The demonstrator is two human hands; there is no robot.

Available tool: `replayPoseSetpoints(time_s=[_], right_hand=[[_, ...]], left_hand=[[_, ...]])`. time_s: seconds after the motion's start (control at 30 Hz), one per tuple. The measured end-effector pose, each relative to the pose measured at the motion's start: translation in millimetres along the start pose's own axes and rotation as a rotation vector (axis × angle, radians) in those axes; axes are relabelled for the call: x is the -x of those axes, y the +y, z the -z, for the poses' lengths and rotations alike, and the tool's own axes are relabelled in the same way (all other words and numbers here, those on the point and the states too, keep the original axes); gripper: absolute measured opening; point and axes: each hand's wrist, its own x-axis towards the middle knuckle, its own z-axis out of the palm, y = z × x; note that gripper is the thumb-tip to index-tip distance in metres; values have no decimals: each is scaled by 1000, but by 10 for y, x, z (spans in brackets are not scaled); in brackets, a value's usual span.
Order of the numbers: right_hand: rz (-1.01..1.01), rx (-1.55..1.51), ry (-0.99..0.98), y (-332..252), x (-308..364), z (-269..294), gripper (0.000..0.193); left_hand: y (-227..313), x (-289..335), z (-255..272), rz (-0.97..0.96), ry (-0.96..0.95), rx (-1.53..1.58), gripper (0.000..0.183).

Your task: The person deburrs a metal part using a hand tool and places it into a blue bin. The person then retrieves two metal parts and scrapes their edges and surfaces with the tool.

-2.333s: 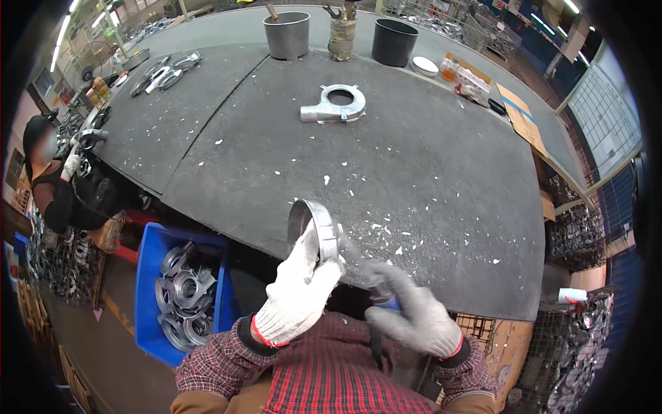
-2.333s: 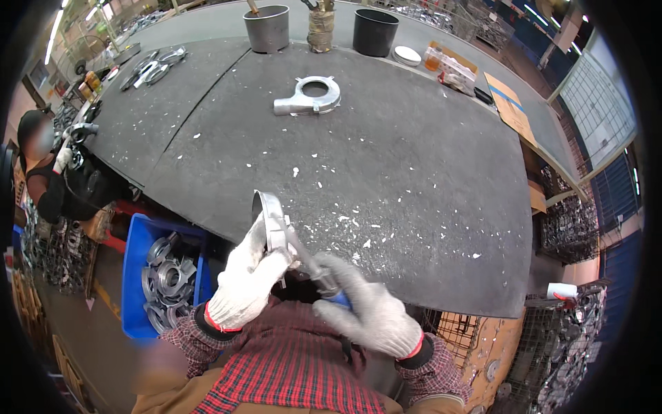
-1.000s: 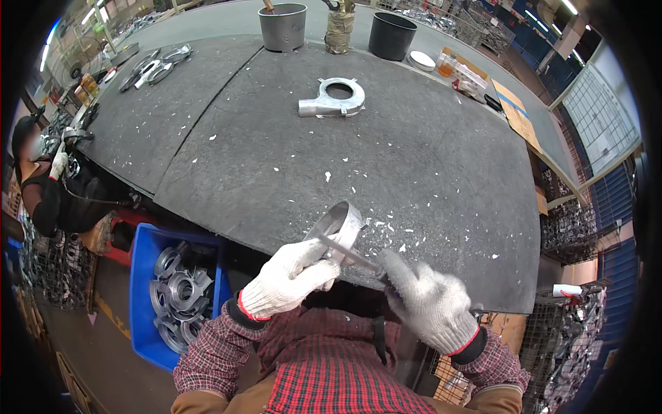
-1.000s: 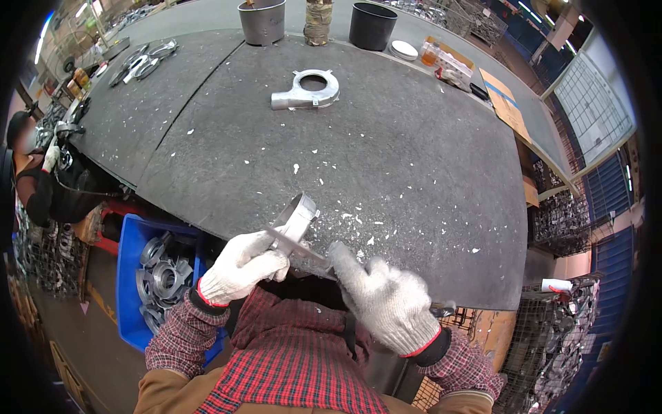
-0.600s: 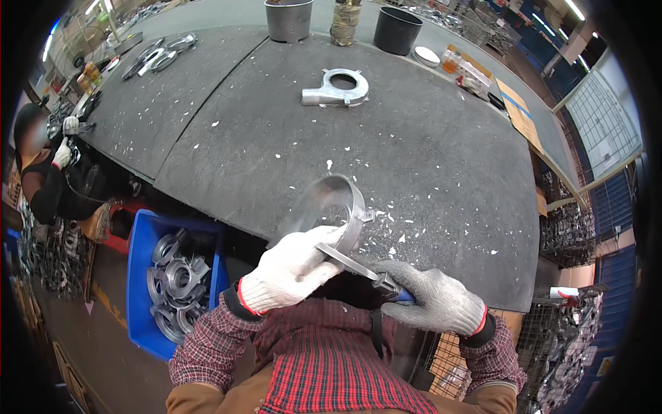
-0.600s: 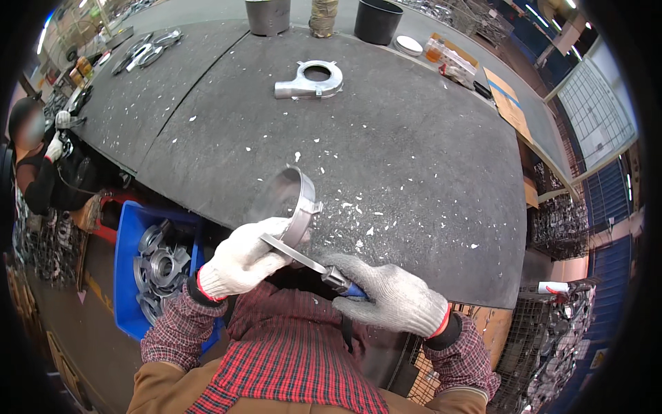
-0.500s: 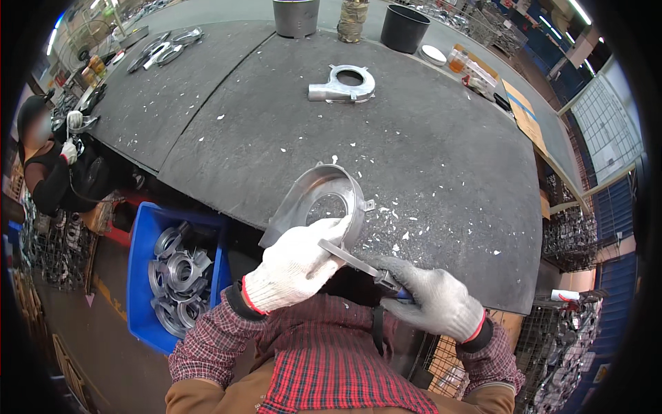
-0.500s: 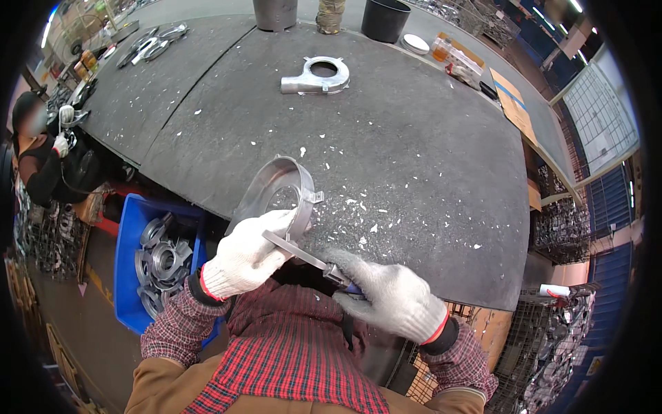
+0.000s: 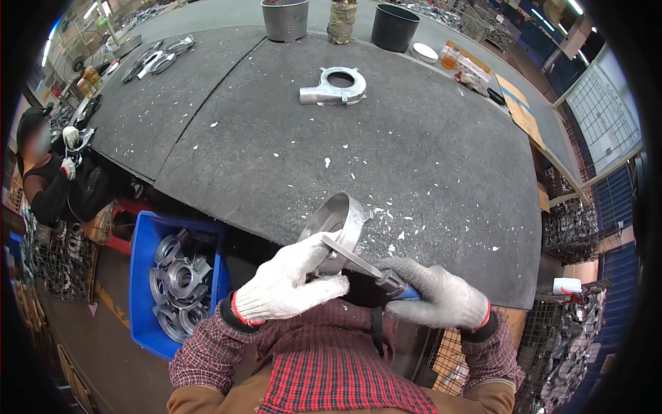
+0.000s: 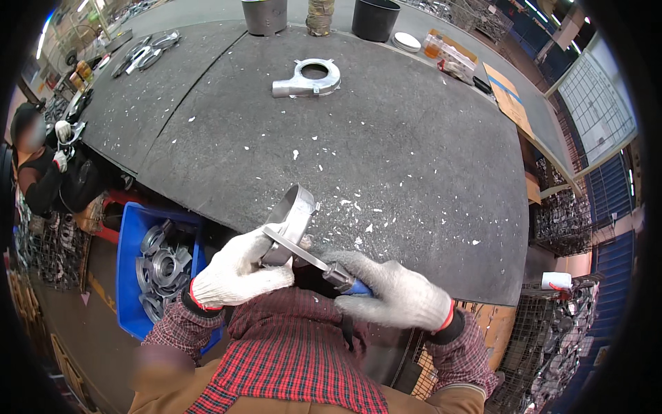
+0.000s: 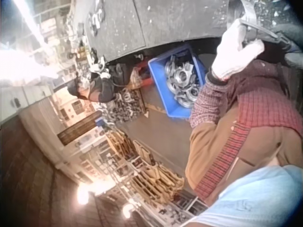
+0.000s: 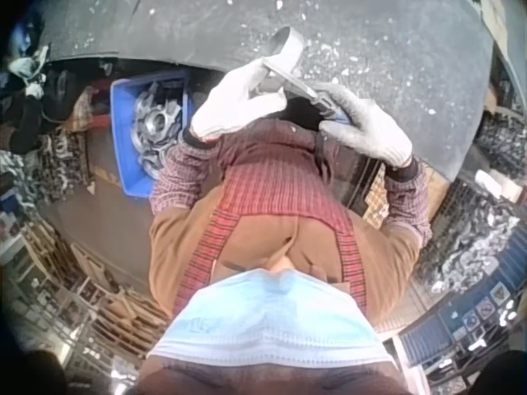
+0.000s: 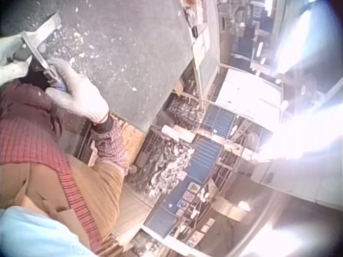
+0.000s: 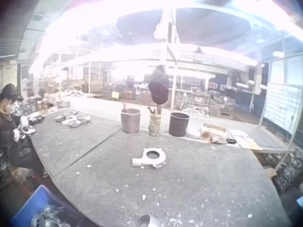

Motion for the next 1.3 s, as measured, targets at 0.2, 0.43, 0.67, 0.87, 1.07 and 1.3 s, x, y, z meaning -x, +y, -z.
replayPoseSetpoints(time_s=[0.2,0.43,0.67,0.87,1.07,1.3], right_hand=[[-36,83,-10,-50,-5,-98,68],[-79,558,221,-127,-101,-320,67],[-118,351,106,-188,-115,-215,68],[-48,596,208,-78,-83,-255,67],[-203,389,73,-174,-125,-207,71],[-175,323,63,-105,-59,-228,74]], left_hand=[[-77,-13,-37,-73,97,-346,51],[-292,-25,-104,-150,211,-243,63],[-58,-59,147,151,-42,91,67],[18,-57,222,298,-94,375,39],[-44,-30,281,302,-116,304,44],[-44,1,274,276,-105,370,48]])
